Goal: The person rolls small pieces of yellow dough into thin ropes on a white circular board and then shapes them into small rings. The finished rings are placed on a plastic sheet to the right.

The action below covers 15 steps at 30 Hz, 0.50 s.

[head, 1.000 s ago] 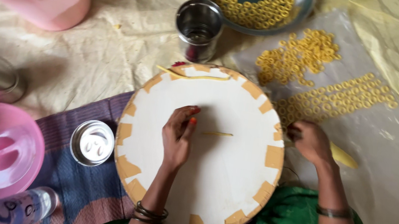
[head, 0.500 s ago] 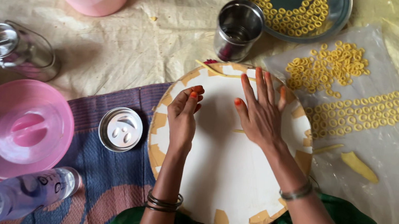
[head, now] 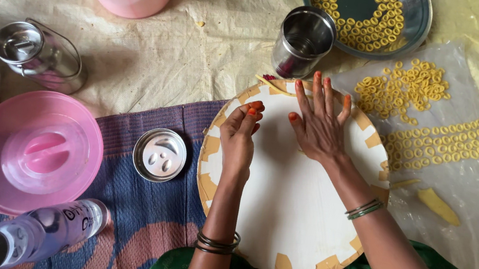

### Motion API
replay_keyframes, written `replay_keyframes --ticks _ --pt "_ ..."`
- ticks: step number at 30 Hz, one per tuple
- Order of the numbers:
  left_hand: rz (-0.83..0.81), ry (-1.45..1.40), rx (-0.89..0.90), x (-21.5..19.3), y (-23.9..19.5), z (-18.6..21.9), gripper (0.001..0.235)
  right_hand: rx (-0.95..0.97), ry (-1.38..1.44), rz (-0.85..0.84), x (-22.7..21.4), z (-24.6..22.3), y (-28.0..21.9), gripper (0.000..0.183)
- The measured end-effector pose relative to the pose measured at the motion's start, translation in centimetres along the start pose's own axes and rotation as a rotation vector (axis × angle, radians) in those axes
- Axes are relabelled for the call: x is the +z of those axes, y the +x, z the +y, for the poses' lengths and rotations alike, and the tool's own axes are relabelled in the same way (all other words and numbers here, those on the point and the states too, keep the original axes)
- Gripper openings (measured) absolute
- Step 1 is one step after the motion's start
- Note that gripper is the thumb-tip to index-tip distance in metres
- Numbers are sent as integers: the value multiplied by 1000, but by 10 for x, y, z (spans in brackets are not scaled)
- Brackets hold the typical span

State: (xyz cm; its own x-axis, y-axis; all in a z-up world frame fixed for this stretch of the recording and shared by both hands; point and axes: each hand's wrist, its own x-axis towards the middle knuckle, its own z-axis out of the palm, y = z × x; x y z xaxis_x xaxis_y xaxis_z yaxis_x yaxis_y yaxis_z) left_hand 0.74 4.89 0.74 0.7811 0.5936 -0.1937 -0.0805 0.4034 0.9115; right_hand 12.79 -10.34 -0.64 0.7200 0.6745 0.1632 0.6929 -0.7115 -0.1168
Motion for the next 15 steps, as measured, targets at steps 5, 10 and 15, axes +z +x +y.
replay_keyframes --ticks 5,10,15 --pt "5 -21 -1 1 1 -1 28 -51 -39 -213 -1 -22 -34 75" --pt "-10 26 -17 6 -2 -6 28 -60 -11 -120 1 -8 -11 72" --pt "-17 14 -1 1 2 -3 26 -49 12 -50 2 0 1 67"
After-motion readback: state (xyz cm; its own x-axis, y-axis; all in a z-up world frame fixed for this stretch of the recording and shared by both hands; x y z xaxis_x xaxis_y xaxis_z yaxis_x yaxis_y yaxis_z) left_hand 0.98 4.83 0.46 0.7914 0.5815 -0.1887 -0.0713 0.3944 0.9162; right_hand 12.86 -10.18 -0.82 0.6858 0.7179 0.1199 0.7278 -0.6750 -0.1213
